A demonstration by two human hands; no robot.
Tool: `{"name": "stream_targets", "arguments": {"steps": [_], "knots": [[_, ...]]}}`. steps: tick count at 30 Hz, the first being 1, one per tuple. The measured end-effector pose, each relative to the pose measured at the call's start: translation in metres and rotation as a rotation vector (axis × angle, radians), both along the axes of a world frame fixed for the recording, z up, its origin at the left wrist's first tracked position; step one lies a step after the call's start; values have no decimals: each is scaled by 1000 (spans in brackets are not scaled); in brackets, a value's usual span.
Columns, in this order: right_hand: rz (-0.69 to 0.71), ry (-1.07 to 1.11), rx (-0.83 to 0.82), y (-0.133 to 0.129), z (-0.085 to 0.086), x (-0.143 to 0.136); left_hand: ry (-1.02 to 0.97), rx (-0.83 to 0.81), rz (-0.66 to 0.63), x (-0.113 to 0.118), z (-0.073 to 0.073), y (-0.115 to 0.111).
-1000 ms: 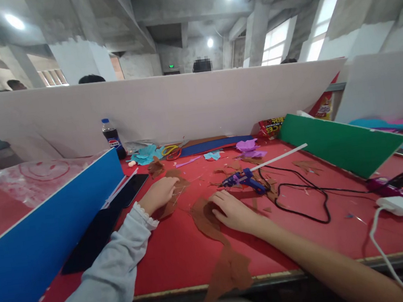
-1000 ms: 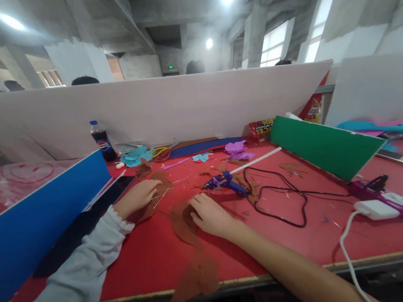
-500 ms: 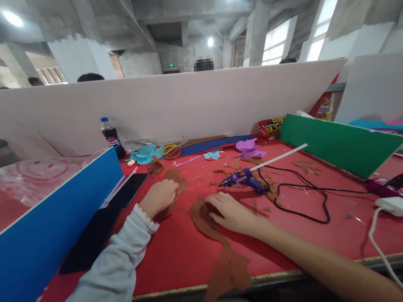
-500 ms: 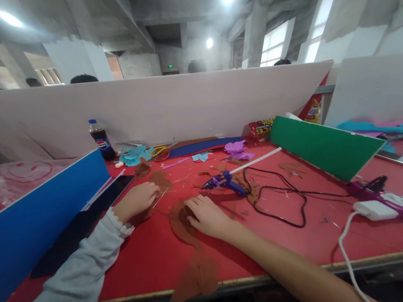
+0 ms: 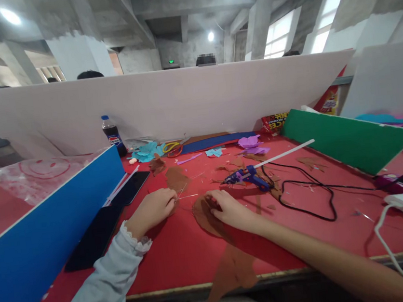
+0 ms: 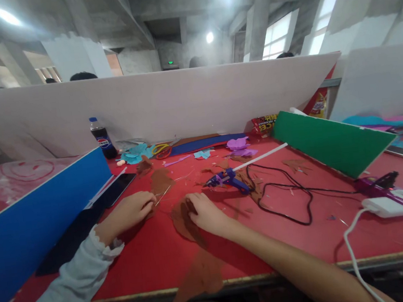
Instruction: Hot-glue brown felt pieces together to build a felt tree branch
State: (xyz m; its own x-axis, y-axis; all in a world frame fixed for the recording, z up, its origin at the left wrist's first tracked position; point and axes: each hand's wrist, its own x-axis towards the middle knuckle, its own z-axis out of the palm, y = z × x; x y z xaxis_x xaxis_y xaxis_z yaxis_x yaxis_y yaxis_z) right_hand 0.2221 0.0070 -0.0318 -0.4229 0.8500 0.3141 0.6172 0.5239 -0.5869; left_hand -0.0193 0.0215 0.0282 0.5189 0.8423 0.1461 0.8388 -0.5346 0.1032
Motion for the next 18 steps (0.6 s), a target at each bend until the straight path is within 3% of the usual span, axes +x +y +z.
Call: {"name": "stream_targets", "arguments": {"steps": [9, 18], "knots": [[-98, 2, -27, 20, 2, -7, -70, -34, 9, -7, -12, -4], [-95, 26, -50, 16, 6, -10, -111, -11, 13, -5, -16, -4]]}}
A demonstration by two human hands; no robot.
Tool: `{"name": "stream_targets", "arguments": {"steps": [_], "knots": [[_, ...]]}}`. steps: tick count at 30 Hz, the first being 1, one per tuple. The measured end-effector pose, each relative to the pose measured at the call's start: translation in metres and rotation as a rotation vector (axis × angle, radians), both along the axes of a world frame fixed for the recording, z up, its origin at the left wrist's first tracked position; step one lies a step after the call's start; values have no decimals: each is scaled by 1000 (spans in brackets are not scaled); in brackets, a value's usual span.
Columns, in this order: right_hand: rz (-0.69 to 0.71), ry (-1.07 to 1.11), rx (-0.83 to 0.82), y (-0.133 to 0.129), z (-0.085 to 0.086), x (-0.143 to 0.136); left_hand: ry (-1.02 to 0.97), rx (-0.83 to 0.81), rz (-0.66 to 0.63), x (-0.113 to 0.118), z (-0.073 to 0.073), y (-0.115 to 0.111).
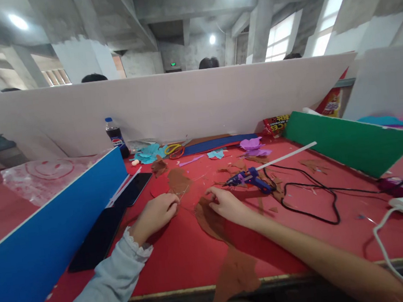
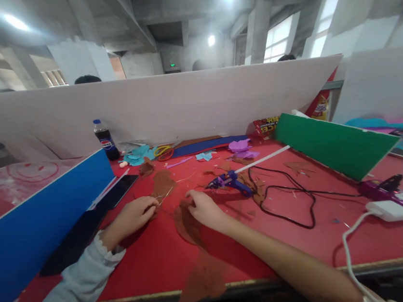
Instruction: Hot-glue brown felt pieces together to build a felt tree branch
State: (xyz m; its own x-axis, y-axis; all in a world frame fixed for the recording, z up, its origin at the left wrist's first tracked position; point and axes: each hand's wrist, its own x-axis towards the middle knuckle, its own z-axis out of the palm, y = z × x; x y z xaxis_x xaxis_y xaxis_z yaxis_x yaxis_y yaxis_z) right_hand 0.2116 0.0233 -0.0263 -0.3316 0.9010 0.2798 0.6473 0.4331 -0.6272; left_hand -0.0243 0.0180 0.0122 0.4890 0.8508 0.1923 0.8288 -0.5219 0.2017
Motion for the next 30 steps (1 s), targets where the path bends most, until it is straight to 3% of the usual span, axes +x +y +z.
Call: {"name": "stream_targets", "arguments": {"steps": [10, 19, 24, 30], "knots": [[37, -142, 271, -10, 4, -4, 52, 54, 54, 3, -2, -1], [12, -542, 514, -22, 15, -2, 30, 74, 33, 4, -4, -2], [-10, -656, 566, -27, 17, -4, -62, 128, 16, 11, -2, -4], [-78, -702, 524, -22, 14, -2, -82, 136, 123, 10, -3, -1]]}}
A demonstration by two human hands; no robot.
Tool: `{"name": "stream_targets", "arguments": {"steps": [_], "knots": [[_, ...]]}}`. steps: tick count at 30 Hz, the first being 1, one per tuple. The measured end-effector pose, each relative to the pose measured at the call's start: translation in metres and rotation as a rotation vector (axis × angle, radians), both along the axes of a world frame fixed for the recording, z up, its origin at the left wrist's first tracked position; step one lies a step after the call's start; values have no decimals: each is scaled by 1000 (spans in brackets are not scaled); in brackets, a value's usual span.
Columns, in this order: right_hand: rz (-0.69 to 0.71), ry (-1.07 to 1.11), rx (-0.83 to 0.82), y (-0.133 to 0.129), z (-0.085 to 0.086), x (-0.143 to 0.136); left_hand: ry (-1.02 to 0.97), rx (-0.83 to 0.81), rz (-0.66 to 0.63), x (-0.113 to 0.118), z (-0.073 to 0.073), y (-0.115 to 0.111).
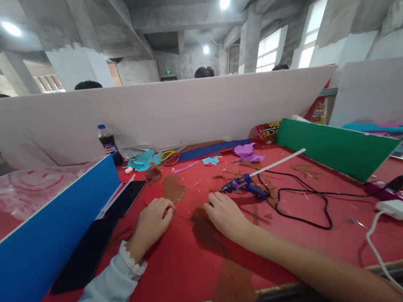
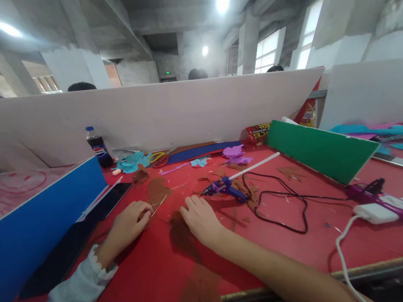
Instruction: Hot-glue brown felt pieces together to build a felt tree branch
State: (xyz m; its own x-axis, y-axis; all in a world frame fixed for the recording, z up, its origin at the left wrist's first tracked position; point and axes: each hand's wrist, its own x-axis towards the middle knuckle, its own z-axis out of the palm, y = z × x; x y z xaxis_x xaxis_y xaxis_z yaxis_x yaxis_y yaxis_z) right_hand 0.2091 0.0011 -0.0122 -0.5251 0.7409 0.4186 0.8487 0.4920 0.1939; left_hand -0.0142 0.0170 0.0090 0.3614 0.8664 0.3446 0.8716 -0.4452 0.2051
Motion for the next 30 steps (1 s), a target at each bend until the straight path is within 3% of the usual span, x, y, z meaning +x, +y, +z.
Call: {"name": "stream_targets", "arguments": {"steps": [8, 12, 18, 25, 30], "knots": [[118, -48, 67, -14, 0, 3, -54, -29, -50, -4, -2, 3], [150, -88, 98, -18, -2, 4, -42, -72, -137, 0, -3, 2], [183, -134, 87, -22, -1, 5, -19, -64, -238, 5, -7, -3], [213, -144, 36, -29, -6, 6, 33, -46, -229, 9, -6, -4], [215, -84, -1, -27, -12, 8, 45, -81, -339, 9, -2, -8]]}}
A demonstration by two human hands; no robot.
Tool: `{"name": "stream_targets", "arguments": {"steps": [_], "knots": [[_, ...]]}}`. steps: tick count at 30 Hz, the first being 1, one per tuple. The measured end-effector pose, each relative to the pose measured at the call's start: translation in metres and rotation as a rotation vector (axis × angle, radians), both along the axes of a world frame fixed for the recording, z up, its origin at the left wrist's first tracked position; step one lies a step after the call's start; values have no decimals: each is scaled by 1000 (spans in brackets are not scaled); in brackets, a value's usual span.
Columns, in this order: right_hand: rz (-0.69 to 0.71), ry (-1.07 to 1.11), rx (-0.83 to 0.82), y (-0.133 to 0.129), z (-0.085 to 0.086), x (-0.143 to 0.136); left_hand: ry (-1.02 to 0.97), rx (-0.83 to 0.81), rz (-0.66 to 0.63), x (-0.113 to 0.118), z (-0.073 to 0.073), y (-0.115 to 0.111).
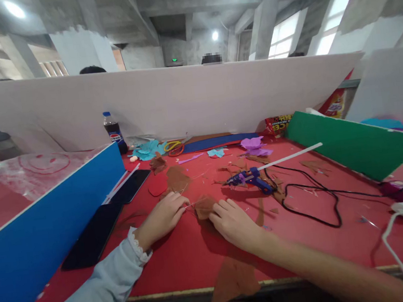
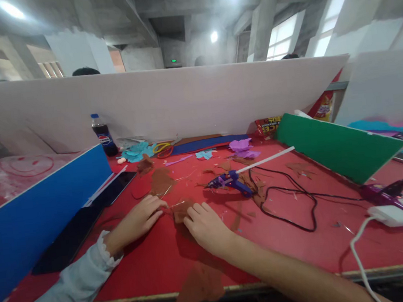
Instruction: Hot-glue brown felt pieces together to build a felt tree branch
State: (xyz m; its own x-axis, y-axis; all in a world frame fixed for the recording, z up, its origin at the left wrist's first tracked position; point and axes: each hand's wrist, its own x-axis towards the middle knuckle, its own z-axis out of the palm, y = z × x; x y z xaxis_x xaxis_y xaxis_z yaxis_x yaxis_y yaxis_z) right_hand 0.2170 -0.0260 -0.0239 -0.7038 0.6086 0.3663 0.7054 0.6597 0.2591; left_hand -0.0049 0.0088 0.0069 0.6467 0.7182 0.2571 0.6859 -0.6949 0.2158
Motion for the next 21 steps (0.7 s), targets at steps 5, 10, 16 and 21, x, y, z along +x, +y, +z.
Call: {"name": "stream_targets", "arguments": {"steps": [5, 10, 16, 21], "knots": [[-1, 18, 16, -1, 1, 1, 26, -19, -77, -2, 3, -1], [-4, 8, 9, -1, 3, 1, 39, -23, -95, -5, -2, 9], [-12, 6, 10, 0, 1, 1, 9, -72, -170, 1, -10, 18], [-17, 16, 7, -1, 0, 2, -59, -83, -136, 0, -7, 18]]}}
